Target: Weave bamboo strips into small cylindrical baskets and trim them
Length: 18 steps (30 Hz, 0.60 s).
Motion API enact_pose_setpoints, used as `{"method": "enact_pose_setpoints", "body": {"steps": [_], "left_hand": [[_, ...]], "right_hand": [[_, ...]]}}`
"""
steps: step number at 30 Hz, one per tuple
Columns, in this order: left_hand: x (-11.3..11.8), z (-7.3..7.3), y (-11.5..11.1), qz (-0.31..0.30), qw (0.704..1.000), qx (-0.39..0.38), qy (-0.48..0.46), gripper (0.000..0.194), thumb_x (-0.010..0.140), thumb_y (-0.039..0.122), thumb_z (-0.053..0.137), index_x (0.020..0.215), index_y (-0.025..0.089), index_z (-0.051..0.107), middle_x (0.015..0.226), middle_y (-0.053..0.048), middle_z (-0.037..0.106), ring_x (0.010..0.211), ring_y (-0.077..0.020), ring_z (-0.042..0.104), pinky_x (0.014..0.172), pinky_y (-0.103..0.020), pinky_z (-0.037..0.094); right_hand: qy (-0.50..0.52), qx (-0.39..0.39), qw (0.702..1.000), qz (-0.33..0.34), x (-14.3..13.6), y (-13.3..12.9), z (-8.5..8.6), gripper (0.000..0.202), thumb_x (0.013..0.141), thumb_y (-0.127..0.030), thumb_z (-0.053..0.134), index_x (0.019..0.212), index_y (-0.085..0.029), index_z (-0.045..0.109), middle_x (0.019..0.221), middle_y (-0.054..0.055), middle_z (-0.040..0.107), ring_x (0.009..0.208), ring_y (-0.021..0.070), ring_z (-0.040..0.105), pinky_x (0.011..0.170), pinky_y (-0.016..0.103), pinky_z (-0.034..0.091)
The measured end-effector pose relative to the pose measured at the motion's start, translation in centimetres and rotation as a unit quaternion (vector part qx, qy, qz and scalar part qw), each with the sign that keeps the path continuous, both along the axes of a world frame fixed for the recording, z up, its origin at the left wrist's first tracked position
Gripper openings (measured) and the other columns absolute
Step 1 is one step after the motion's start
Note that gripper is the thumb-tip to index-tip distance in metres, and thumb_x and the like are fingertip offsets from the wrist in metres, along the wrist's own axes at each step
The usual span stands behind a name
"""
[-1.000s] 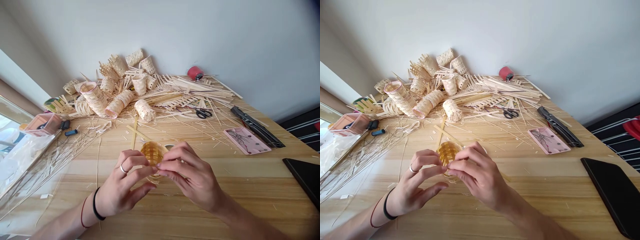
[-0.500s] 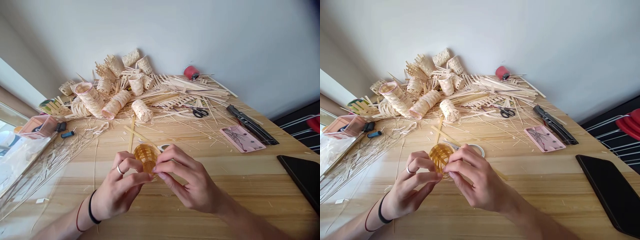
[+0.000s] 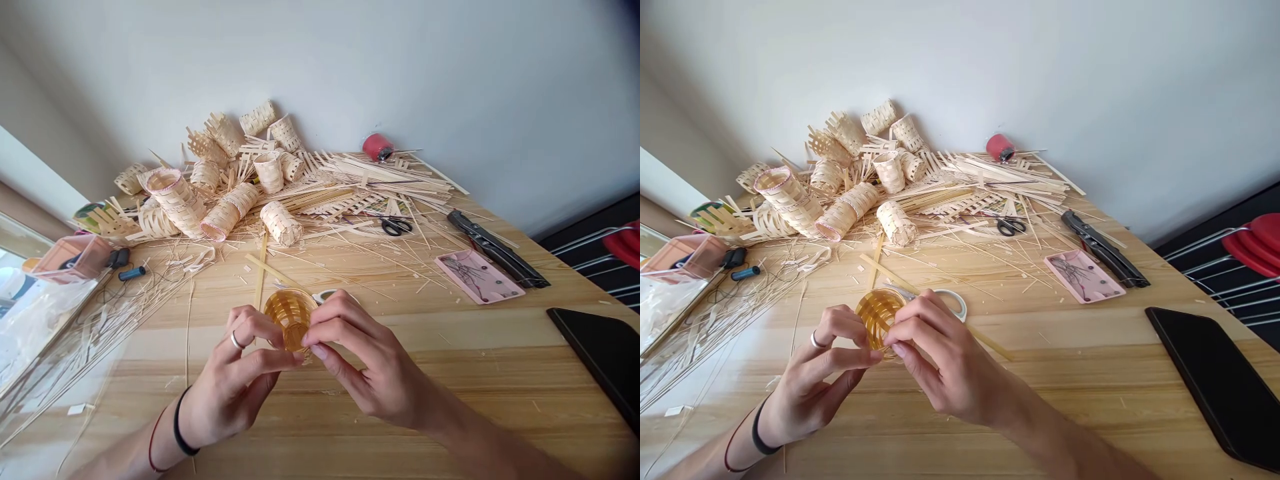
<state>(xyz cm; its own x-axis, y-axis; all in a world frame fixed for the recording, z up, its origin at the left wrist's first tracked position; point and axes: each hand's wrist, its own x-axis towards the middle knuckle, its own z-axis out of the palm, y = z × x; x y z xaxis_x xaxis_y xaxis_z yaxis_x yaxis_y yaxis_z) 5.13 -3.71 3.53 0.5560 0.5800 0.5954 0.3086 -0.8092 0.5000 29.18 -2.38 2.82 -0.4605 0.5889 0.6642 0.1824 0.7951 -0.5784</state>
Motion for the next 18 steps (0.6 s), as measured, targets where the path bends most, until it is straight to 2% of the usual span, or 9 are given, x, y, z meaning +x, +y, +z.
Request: {"method": "enact_pose_setpoints", "body": {"steps": [6,18], "left_hand": [[0.0,-0.24,0.05,0.011,1.0,0.017,-0.017,0.042,0.095,-0.009,0.057,0.121,0.021,0.07,0.103,-0.005,0.064,0.096,-0.0204,0.063,0.086,-0.041,0.052],[0.13,-0.37,0.1,0.019,0.999,0.046,-0.019,0.039,0.098,-0.007,0.057,0.118,0.022,0.072,0.1,-0.005,0.066,0.091,-0.02,0.066,0.082,-0.042,0.052]], "right_hand": [[0.013,0.013,1.0,0.002,0.18,0.12,0.0,0.021,0.1,0.0,0.062,0.109,-0.019,0.065,0.1,0.005,0.07,0.095,0.0187,0.065,0.093,0.038,0.053],[0.021,0.003,1.0,-0.009,-0.04,0.1,-0.04,0.02,0.103,-0.005,0.063,0.111,-0.022,0.07,0.097,0.005,0.073,0.089,0.0195,0.066,0.081,0.037,0.059]]}}
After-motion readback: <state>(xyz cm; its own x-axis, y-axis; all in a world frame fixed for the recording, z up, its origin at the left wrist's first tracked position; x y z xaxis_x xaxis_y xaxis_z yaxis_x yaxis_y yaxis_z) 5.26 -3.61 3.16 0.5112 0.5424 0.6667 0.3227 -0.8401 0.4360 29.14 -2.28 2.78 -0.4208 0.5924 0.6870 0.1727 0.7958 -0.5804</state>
